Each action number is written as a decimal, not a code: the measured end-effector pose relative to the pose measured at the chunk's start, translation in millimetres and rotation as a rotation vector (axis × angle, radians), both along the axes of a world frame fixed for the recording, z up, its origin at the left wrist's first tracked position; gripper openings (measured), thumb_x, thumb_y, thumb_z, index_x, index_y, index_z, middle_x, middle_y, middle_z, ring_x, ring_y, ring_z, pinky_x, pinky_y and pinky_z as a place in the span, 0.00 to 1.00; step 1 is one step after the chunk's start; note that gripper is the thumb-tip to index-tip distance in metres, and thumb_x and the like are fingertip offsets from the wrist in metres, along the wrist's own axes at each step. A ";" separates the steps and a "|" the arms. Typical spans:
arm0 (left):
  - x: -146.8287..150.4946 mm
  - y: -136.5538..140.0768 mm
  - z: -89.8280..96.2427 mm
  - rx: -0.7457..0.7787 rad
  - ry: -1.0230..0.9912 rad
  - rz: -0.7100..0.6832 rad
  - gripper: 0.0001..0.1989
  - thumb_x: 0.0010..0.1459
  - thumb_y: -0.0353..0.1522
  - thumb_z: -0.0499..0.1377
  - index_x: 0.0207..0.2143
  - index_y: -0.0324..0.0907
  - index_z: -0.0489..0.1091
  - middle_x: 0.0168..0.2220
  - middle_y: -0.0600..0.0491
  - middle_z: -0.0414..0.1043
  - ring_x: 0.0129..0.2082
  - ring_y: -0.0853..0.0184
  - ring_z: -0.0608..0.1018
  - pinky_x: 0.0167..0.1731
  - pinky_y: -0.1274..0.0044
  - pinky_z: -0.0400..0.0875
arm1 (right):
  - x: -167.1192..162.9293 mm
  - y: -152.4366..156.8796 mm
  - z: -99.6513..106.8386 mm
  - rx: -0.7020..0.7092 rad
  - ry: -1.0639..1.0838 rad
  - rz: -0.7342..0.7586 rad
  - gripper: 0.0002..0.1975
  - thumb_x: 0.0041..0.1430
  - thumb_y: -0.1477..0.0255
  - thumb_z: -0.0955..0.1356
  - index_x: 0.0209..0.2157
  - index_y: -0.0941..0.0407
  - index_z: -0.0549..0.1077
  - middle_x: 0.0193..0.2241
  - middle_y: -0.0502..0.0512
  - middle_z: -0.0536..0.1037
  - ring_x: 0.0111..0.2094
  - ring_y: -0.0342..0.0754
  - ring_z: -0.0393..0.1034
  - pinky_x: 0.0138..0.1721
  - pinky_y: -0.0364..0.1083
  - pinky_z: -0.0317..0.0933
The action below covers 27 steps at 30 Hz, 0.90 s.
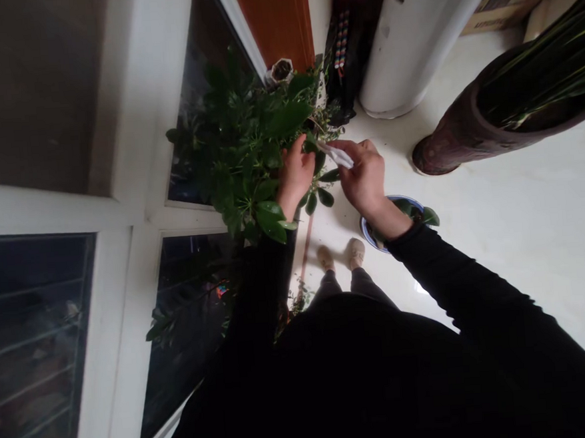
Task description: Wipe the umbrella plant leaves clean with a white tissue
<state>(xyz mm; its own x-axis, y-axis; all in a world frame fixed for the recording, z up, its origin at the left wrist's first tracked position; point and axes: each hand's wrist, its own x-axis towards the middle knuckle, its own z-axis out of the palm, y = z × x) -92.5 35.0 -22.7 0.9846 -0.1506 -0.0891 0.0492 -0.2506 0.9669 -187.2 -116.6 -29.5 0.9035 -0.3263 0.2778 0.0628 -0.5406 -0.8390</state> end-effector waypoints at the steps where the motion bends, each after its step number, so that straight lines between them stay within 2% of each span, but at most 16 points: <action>1: 0.8 -1.8 -1.1 -0.005 0.014 0.001 0.14 0.61 0.21 0.67 0.45 0.47 0.79 0.45 0.50 0.84 0.69 0.55 0.75 0.79 0.55 0.55 | 1.6 3.4 -1.3 -0.031 0.004 0.004 0.19 0.71 0.72 0.65 0.57 0.50 0.82 0.36 0.57 0.82 0.46 0.59 0.78 0.52 0.59 0.75; 5: -1.3 -6.5 -4.3 -0.052 0.077 0.029 0.17 0.62 0.18 0.62 0.48 0.45 0.78 0.50 0.49 0.84 0.62 0.57 0.82 0.72 0.57 0.69 | 0.8 17.4 -9.3 -0.092 -0.019 0.029 0.21 0.71 0.73 0.64 0.58 0.49 0.82 0.37 0.56 0.83 0.45 0.57 0.76 0.51 0.57 0.74; 7: -4.7 -4.4 -4.2 -0.067 0.094 0.039 0.18 0.63 0.19 0.62 0.50 0.45 0.78 0.50 0.48 0.84 0.61 0.57 0.82 0.71 0.58 0.70 | -2.7 20.0 -12.9 -0.070 -0.025 0.036 0.21 0.72 0.71 0.63 0.58 0.48 0.82 0.40 0.57 0.84 0.46 0.57 0.76 0.51 0.58 0.74; 10: -10.1 3.4 0.3 -0.031 0.089 -0.001 0.17 0.61 0.22 0.67 0.51 0.45 0.80 0.43 0.49 0.84 0.60 0.56 0.83 0.73 0.59 0.67 | -8.1 15.0 -15.2 -0.035 -0.036 -0.017 0.22 0.73 0.69 0.62 0.60 0.48 0.81 0.40 0.58 0.83 0.47 0.59 0.76 0.52 0.61 0.74; 12: -13.1 7.6 5.5 0.043 0.085 -0.049 0.14 0.59 0.23 0.70 0.46 0.44 0.82 0.38 0.49 0.84 0.53 0.56 0.85 0.69 0.61 0.70 | -10.8 9.1 -14.0 -0.051 -0.058 -0.059 0.22 0.74 0.69 0.62 0.61 0.48 0.80 0.37 0.57 0.81 0.47 0.58 0.77 0.52 0.60 0.75; 15: -16.8 7.8 13.1 0.196 0.015 -0.116 0.05 0.59 0.25 0.69 0.32 0.43 0.82 0.32 0.51 0.81 0.38 0.62 0.83 0.51 0.68 0.76 | -13.9 4.6 -9.4 -0.104 -0.090 -0.062 0.21 0.73 0.71 0.62 0.60 0.48 0.81 0.35 0.57 0.81 0.45 0.57 0.77 0.49 0.57 0.76; 17: -18.7 4.9 16.6 0.292 -0.053 -0.137 0.13 0.63 0.26 0.65 0.24 0.43 0.77 0.25 0.55 0.75 0.30 0.67 0.77 0.39 0.74 0.70 | -14.7 6.6 -6.6 -0.130 -0.108 -0.036 0.21 0.72 0.71 0.63 0.59 0.48 0.82 0.37 0.56 0.82 0.44 0.56 0.77 0.47 0.57 0.77; 19: -19.6 1.5 18.5 0.346 -0.081 -0.135 0.20 0.65 0.25 0.61 0.19 0.42 0.71 0.20 0.58 0.66 0.25 0.70 0.69 0.32 0.75 0.62 | -13.7 11.0 -5.9 -0.144 -0.118 0.004 0.22 0.72 0.73 0.63 0.60 0.47 0.82 0.40 0.55 0.85 0.45 0.57 0.76 0.48 0.57 0.76; 22: -18.7 -2.0 17.7 0.323 -0.068 -0.104 0.23 0.66 0.23 0.59 0.17 0.42 0.65 0.19 0.59 0.63 0.24 0.72 0.64 0.29 0.75 0.56 | -10.1 18.6 -9.3 -0.155 -0.104 0.058 0.24 0.71 0.75 0.63 0.61 0.46 0.81 0.48 0.52 0.88 0.46 0.58 0.75 0.50 0.59 0.75; 27: -13.8 -1.3 10.1 0.228 -0.030 0.005 0.23 0.67 0.23 0.60 0.18 0.43 0.64 0.20 0.59 0.64 0.26 0.70 0.65 0.30 0.75 0.60 | -11.3 29.9 -17.1 -0.147 -0.043 0.143 0.21 0.74 0.73 0.65 0.62 0.45 0.79 0.62 0.50 0.82 0.51 0.59 0.75 0.56 0.63 0.73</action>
